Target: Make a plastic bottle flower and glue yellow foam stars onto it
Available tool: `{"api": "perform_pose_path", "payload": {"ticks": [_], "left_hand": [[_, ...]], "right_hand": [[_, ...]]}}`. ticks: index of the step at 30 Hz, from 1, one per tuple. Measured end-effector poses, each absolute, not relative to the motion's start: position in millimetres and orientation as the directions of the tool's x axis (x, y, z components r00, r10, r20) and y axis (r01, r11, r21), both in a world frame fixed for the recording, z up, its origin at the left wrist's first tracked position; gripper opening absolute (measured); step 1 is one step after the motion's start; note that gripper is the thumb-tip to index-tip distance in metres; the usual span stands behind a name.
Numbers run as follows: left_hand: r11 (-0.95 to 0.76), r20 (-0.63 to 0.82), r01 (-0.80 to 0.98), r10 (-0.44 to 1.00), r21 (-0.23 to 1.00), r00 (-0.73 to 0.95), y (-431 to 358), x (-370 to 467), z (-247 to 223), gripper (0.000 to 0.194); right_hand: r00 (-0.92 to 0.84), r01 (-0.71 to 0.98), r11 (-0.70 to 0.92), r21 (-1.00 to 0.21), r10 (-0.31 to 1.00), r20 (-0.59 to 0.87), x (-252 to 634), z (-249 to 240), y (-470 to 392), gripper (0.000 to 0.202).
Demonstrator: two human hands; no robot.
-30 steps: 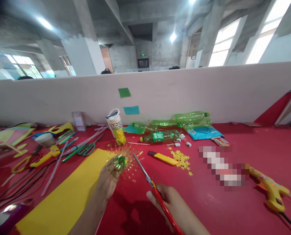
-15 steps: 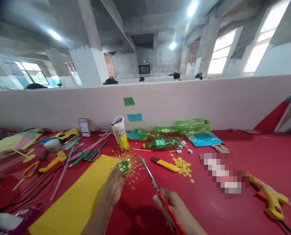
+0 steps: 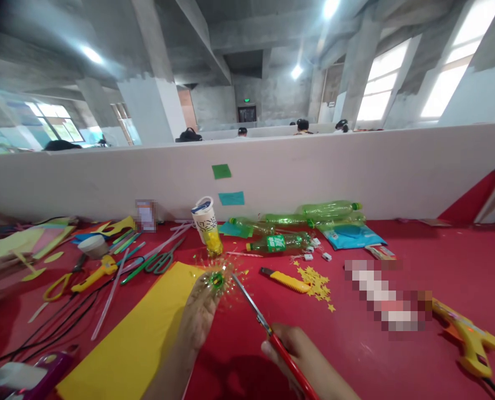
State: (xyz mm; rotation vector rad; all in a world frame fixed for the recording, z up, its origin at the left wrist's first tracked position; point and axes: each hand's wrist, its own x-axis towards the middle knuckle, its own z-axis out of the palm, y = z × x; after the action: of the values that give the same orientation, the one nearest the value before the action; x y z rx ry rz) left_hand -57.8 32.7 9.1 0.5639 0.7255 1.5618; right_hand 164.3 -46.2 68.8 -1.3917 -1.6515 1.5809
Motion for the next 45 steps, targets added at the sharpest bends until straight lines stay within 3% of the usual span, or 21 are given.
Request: {"api": "perform_pose_path", "payload": {"ticks": [9, 32, 45], "left_hand": [[-0.062, -0.014, -0.663, 0.994, 0.746, -0.108, 33, -57, 8, 0.030], [-0.053, -0.027, -0.668, 0.994, 0.742, -0.109, 34, -58, 5, 0.030], [-0.052, -0.034, -0.665, 0.993, 0.745, -0.116, 35, -57, 4, 0.030]], "right_hand": [[-0.418, 0.426, -0.083, -0.901, 0.865, -0.277, 162, 57, -41, 0.045], [-0.395, 0.384, -0.199, -0.902, 0.848, -0.355, 167, 75, -47, 0.046], [-0.397, 0.404, -0.172, -0.898, 0.852, -0.342, 165, 66, -44, 0.048]]}}
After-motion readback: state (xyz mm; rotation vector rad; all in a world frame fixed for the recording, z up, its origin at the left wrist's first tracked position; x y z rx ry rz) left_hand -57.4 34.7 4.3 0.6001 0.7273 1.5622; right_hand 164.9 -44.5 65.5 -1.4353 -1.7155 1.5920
